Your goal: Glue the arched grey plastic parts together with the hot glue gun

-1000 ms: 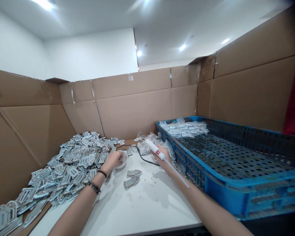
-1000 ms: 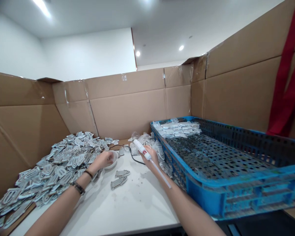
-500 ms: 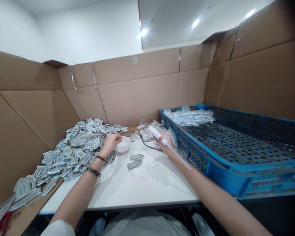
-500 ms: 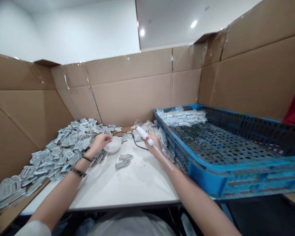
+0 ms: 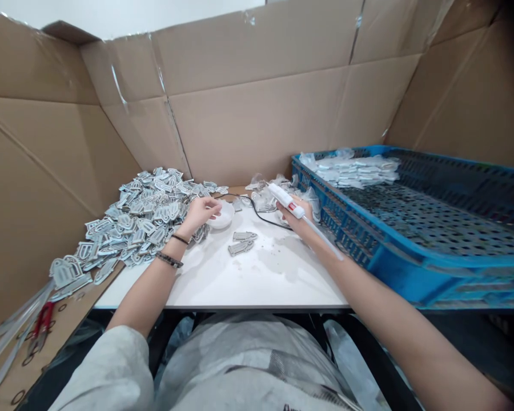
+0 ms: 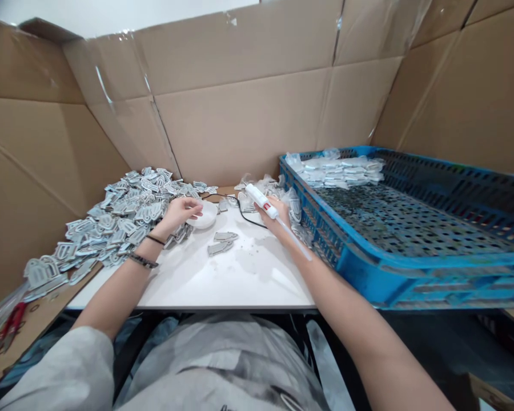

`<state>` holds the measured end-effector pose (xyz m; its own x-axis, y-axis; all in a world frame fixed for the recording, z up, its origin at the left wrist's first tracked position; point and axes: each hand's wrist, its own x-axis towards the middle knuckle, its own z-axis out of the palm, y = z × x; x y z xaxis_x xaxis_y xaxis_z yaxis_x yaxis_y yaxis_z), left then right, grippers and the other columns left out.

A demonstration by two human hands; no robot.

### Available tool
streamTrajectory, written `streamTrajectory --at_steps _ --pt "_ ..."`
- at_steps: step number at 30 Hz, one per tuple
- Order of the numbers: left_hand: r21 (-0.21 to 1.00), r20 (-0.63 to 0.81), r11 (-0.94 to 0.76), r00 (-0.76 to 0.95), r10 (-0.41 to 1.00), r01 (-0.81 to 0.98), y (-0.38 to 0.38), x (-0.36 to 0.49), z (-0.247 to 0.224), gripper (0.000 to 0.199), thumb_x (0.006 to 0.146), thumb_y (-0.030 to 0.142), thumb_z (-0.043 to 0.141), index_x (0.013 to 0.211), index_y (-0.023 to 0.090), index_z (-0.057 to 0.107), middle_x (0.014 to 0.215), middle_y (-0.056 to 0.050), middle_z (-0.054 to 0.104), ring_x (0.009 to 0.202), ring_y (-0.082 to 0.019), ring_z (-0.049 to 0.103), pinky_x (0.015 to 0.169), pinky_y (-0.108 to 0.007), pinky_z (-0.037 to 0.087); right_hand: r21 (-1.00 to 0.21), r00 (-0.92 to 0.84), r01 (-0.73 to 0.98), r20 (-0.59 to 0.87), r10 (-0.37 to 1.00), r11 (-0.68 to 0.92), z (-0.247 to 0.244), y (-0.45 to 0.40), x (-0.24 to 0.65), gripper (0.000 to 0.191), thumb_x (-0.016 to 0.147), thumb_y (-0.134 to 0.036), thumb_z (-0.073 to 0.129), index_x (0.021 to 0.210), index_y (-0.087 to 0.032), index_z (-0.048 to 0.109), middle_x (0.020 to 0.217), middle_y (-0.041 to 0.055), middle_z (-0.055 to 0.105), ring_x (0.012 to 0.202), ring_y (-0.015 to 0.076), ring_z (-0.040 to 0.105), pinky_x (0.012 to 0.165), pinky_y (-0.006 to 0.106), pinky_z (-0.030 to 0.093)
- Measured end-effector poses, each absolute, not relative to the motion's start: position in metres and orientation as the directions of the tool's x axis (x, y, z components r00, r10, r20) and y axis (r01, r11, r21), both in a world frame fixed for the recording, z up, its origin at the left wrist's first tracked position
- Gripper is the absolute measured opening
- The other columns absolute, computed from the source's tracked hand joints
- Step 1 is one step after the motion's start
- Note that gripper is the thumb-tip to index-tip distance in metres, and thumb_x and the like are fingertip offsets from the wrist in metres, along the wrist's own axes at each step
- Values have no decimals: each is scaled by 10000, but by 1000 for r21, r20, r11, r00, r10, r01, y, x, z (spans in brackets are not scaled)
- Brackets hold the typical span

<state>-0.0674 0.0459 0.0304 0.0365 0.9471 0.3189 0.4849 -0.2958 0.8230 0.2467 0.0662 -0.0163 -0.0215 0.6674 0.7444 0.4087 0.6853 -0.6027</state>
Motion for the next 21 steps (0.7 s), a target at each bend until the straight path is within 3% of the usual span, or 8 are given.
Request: streamTrajectory --at_steps 4,9,16,21 --pt "737 294 -396 267 918 548 37 -53 33 358 732 436 740 895 119 717 764 -77 717 680 -158 660 543 -215 499 -626 -15 405 725 689 667 -19 68 247 533 851 -715 545 618 -242 467 670 47 565 627 219 569 531 328 431" --pt "633 135 -482 527 839 606 25 -26 27 213 786 327 683 826 124 735 723 -55 714 600 -129 613 548 -214 465 -632 -12 425 712 702 648 -21 69 248 518 849 -699 550 620 -242 469 663 44 562 627 220 567 545 334 438" --pt "390 194 -557 526 828 734 25 -16 17 177 829 227 606 762 140 745 770 -58 729 651 -146 615 640 -235 446 -643 -12 424 701 713 638 -16 68 248 470 840 -657 578 639 -241 487 689 54 590 654 234 588 572 346 458" --pt "325 257 -598 540 801 733 25 -16 17 245 869 249 567 703 149 717 721 -50 703 655 -153 604 641 -250 441 -649 -9 418 697 717 636 -13 65 248 479 837 -666 591 641 -240 493 695 52 600 654 229 594 573 342 469"
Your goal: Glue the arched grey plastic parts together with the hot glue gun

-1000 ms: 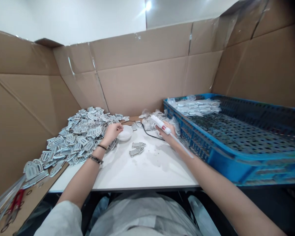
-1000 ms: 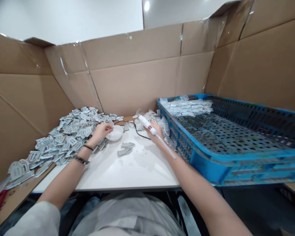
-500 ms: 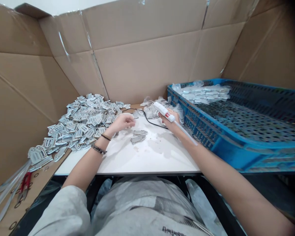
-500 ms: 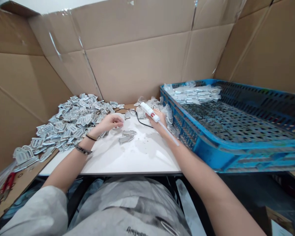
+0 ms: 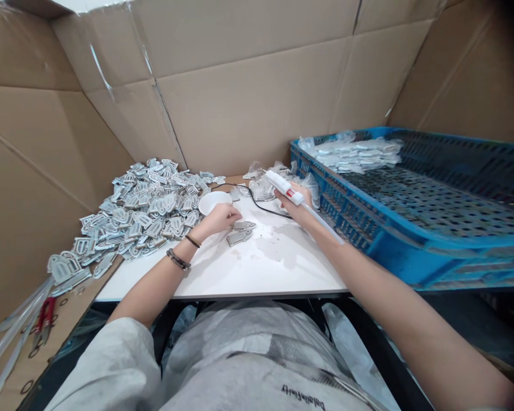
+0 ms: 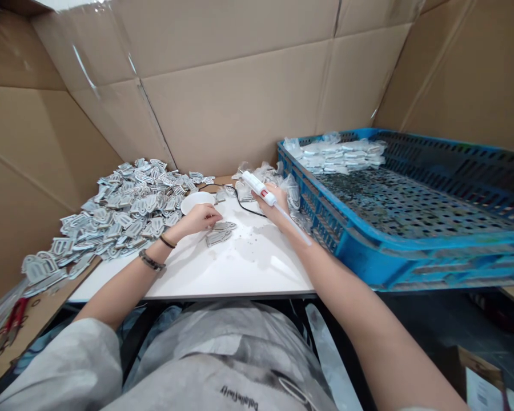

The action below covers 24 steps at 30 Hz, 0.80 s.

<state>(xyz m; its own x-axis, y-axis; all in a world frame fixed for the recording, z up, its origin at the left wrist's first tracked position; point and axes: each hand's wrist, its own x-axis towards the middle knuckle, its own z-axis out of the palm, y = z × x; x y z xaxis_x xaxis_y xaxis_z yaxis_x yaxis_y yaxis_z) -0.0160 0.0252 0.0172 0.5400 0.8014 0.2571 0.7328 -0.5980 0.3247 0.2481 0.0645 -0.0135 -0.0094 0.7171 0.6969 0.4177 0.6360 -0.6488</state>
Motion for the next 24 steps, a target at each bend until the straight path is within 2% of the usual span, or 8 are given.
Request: streamTrajectory --at_steps 2,7,9,12,16,20,24 --pt "347 280 -600 531 800 721 23 -15 19 249 885 275 567 732 149 718 719 -46 700 654 -151 603 648 -252 449 -651 -5 417 696 718 634 -13 64 248 490 834 -678 583 633 -241 489 693 50 597 638 222 585 563 338 466" --pt "468 269 -618 565 780 632 18 -18 30 197 873 268 600 929 153 750 861 -63 724 723 -143 628 678 -243 486 -636 -20 440 699 715 634 -13 64 248 482 838 -658 578 619 -240 480 646 39 572 641 218 577 569 330 458" --pt "439 255 -673 636 728 595 17 -21 35 227 874 204 560 949 167 772 894 -63 705 728 -132 610 682 -240 487 -639 -19 439 697 717 632 -13 64 248 472 841 -644 582 622 -239 477 633 34 562 643 215 572 576 327 455" --pt "347 233 -741 713 662 575 15 -23 40 340 823 74 482 868 189 798 885 -52 663 733 -122 585 717 -239 487 -646 -18 427 693 721 632 -14 64 248 476 837 -650 581 624 -239 471 641 35 554 643 212 563 581 329 449" --pt "266 140 -771 769 624 578 8 -14 40 342 751 27 488 812 181 787 852 -53 665 730 -132 599 736 -237 490 -667 -18 422 670 742 613 -16 65 248 470 833 -653 580 631 -243 471 663 43 551 657 217 559 567 326 438" --pt "277 79 -799 816 573 534 1 -3 33 336 728 2 496 898 156 742 883 -69 712 766 -147 632 717 -230 488 -679 -10 425 658 753 599 -17 66 248 441 831 -644 585 660 -247 495 680 44 564 670 221 564 558 320 433" --pt "283 89 -782 797 598 555 -1 -1 30 373 735 -6 505 1017 143 700 954 -70 728 765 -139 640 703 -219 481 -685 -7 424 652 758 593 -17 65 249 431 827 -632 592 657 -247 497 650 41 575 665 224 574 558 318 426"
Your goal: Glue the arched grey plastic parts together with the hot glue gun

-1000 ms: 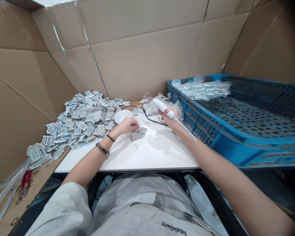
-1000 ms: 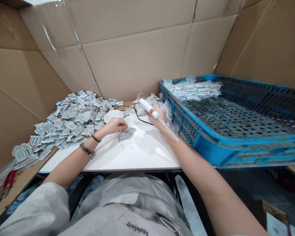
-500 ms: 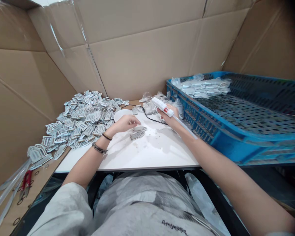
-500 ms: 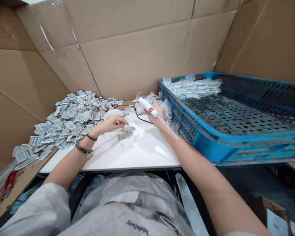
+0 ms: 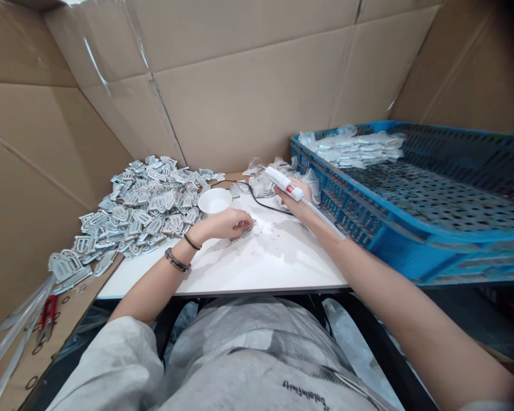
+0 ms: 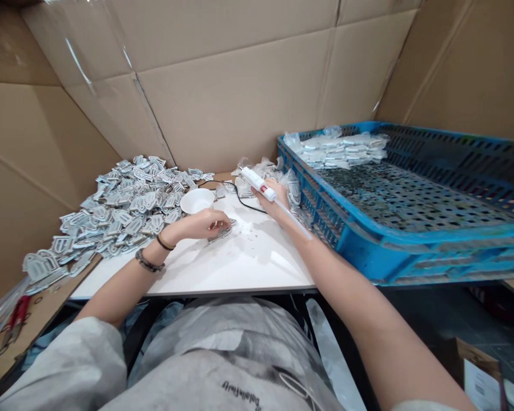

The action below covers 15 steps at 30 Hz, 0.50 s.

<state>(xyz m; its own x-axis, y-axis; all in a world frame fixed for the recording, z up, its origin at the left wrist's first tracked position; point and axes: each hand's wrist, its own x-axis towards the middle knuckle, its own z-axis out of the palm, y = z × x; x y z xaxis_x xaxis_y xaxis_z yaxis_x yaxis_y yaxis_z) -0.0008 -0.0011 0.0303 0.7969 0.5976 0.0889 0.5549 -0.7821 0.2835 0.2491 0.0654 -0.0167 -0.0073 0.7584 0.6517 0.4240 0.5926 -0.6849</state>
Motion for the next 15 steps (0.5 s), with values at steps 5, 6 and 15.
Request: streamTrajectory --at_steps 5,6,15 --pt "255 281 -698 639 716 670 8 -11 35 340 819 46 480 1084 145 669 984 -69 713 793 -151 644 738 -242 497 -668 -13 435 666 746 604 -17 65 249 414 837 -605 584 652 -246 490 632 30 567 656 225 585 576 325 434" --pt "210 344 -665 582 737 717 11 -16 36 323 838 54 464 1066 143 675 983 -77 710 835 -168 648 778 -262 501 -663 -12 436 672 740 609 -17 66 249 412 837 -598 583 646 -245 486 636 30 566 657 225 586 579 327 437" --pt "-19 337 -346 332 881 938 37 -56 19 339 962 200 400 1062 163 722 1170 -117 694 1045 -230 643 901 -309 491 -678 -16 404 666 746 614 -21 68 248 385 837 -557 605 650 -242 485 638 28 565 671 228 595 571 321 443"
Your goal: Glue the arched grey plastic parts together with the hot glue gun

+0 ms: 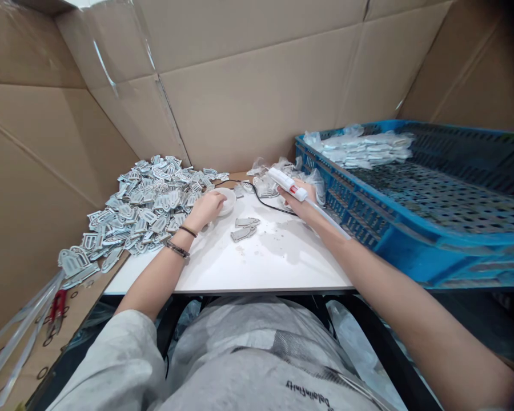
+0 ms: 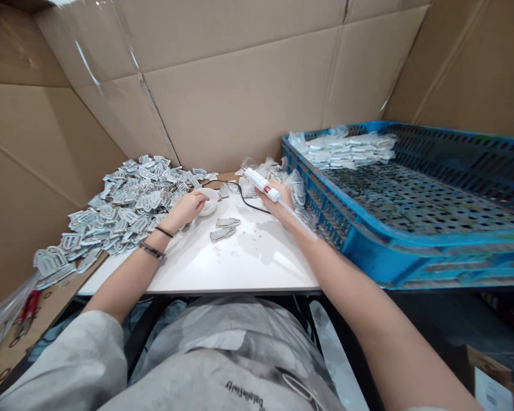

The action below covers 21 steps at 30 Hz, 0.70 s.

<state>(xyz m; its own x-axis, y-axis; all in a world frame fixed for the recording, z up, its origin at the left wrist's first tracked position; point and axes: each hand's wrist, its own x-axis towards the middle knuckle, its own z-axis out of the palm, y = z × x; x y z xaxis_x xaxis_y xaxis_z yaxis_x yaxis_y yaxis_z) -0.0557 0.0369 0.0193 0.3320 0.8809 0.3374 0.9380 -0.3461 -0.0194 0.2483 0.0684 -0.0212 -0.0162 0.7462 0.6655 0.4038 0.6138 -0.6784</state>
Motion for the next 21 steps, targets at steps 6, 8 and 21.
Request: streamTrajectory --at_steps 6,8,21 --pt "75 291 -369 334 897 926 40 -54 9 363 964 394 463 942 159 738 980 -126 723 950 -241 655 863 -289 482 -666 -4 421 677 736 616 -18 62 248 404 848 -579 605 647 -246 495 610 33 573 675 238 592 587 334 437" --pt "87 284 -392 354 891 916 40 -53 8 347 949 384 477 931 158 740 995 -129 717 935 -241 656 870 -293 481 -653 -12 438 683 730 618 -17 60 248 410 856 -575 602 637 -245 495 605 33 577 678 237 589 609 344 444" --pt "-25 251 -443 434 865 896 44 -55 6 360 768 237 577 1071 126 738 1084 -159 648 979 -286 623 928 -372 499 -676 -10 420 664 748 606 -20 64 248 420 838 -596 616 642 -243 503 617 18 575 606 207 579 549 321 414"
